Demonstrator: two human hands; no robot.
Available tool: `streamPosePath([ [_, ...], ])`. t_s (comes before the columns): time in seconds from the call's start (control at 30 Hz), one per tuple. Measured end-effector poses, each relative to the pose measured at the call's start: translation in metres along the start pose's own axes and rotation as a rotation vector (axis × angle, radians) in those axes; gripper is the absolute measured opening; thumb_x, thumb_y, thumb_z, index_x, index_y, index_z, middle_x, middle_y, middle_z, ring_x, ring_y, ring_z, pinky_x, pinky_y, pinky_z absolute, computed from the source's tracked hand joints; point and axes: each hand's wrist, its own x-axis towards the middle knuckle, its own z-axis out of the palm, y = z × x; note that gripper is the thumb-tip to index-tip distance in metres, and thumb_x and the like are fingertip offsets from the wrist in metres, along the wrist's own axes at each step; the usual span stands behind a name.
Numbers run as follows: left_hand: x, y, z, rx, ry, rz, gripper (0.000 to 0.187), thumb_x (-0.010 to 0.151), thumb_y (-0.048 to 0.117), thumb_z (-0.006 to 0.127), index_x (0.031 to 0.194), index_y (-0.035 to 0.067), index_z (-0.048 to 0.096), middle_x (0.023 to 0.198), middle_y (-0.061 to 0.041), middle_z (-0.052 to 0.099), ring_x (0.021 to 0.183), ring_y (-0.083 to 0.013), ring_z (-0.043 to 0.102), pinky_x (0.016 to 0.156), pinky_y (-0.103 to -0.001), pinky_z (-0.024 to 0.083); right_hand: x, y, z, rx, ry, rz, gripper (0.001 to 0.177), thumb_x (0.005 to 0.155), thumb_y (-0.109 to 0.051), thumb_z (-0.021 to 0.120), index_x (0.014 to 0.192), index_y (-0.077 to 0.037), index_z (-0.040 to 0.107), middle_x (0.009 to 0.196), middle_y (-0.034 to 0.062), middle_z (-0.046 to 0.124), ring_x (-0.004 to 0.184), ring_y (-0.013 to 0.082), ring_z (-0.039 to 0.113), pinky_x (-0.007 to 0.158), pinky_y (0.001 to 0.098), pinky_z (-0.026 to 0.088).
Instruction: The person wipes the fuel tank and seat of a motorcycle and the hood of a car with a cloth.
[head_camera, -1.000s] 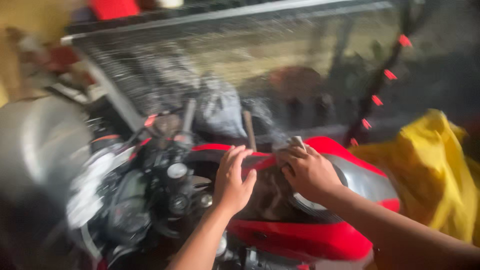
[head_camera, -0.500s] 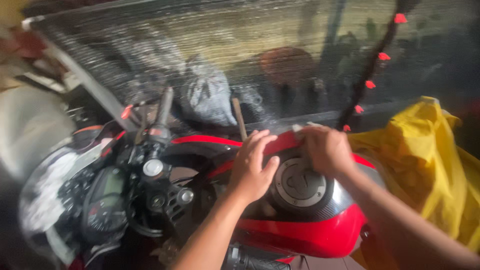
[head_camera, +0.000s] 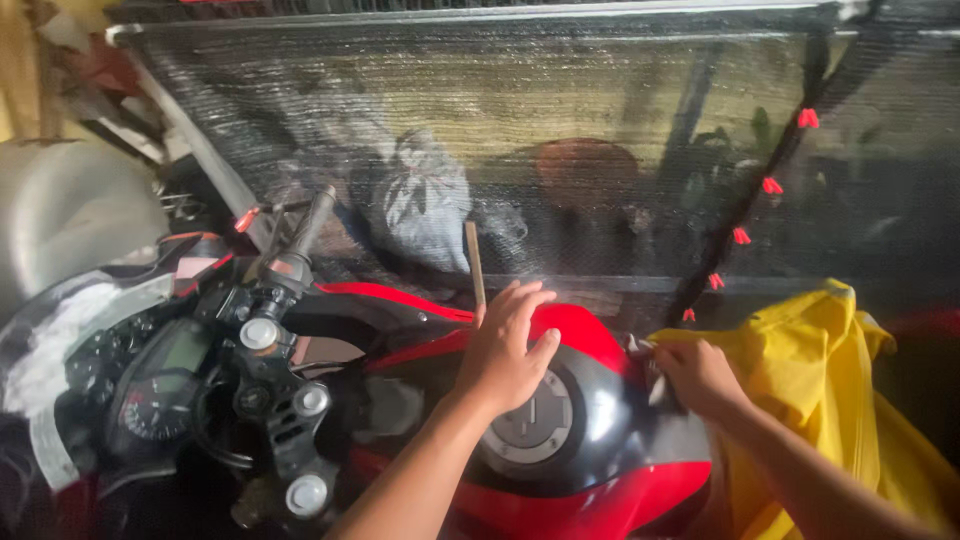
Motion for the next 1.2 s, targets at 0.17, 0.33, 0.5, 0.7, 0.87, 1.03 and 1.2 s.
streamPosePath([
  [0.17,0.002,0.0,0.028,0.109,0.101,-0.161,0.04,0.093,0.032,0.062,0.126,0.01,0.062,0.133,-0.012,0.064,0.129,-0.0291,0.055,0.107,-0.056,0.033,-0.044,-0.046,-0.021,0.224,0.142,-0.016,0.028,0.084,-0.02,0.06,0.099,-0.015,0.083,0.082,0.0104,0.08,0.077,0.0254,0.08,0.076,0.0373,0.06],
  [0.33,0.001,0.008,0.03,0.232,0.131,-0.204,0.036,0.095,0.033,0.06,0.119,0.008,0.065,0.119,-0.013,0.071,0.115,-0.032,0.064,0.102,-0.052,0.041,-0.013,-0.073,-0.007,0.263,0.299,-0.233,0.023,0.085,-0.018,0.065,0.098,-0.01,0.081,0.089,0.0164,0.077,0.084,0.0287,0.076,0.08,0.0388,0.058],
  [0.5,0.002,0.019,0.023,0.226,0.179,-0.169,0.034,0.092,0.028,0.065,0.116,0.005,0.066,0.113,-0.018,0.073,0.108,-0.0378,0.067,0.095,-0.048,0.05,0.064,-0.132,0.005,0.359,0.202,-0.477,0.022,0.084,-0.021,0.064,0.094,-0.013,0.082,0.087,0.0136,0.077,0.08,0.0288,0.078,0.076,0.0378,0.06],
  [0.7,-0.001,0.025,0.018,0.219,0.255,-0.172,0.044,0.087,0.021,0.068,0.125,0.0,0.062,0.114,-0.021,0.071,0.107,-0.0399,0.066,0.094,-0.049,0.051,0.148,-0.177,0.053,0.115,-0.194,-0.521,0.029,0.083,-0.038,0.073,0.099,-0.016,0.083,0.088,0.0171,0.078,0.081,0.0317,0.075,0.076,0.0383,0.058],
  [0.87,0.001,0.028,0.022,0.24,0.224,-0.182,0.038,0.086,0.021,0.069,0.119,0.002,0.064,0.114,-0.019,0.072,0.108,-0.0388,0.066,0.096,-0.048,0.05,0.152,-0.147,0.053,0.57,-0.855,0.118,0.053,0.089,-0.051,0.06,0.113,-0.006,0.075,0.094,0.0089,0.074,0.077,0.0227,0.066,0.064,0.0383,0.051],
  [1.03,0.003,0.023,0.022,0.26,0.187,-0.186,0.035,0.086,0.023,0.069,0.115,0.003,0.066,0.114,-0.02,0.071,0.108,-0.0399,0.065,0.098,-0.049,0.047,0.1,-0.108,0.007,0.528,-0.666,-0.273,0.052,0.087,-0.047,0.066,0.098,0.003,0.075,0.082,0.0113,0.072,0.072,0.019,0.066,0.061,0.0371,0.05],
  [1.2,0.003,0.023,0.02,0.239,0.18,-0.172,0.035,0.087,0.023,0.067,0.115,0.003,0.065,0.112,-0.02,0.071,0.105,-0.0407,0.065,0.096,-0.049,0.047,0.074,-0.091,0.01,0.801,-0.501,-0.341,0.033,0.093,-0.029,0.065,0.099,0.002,0.074,0.081,0.0093,0.073,0.071,0.0127,0.064,0.061,0.0323,0.052],
])
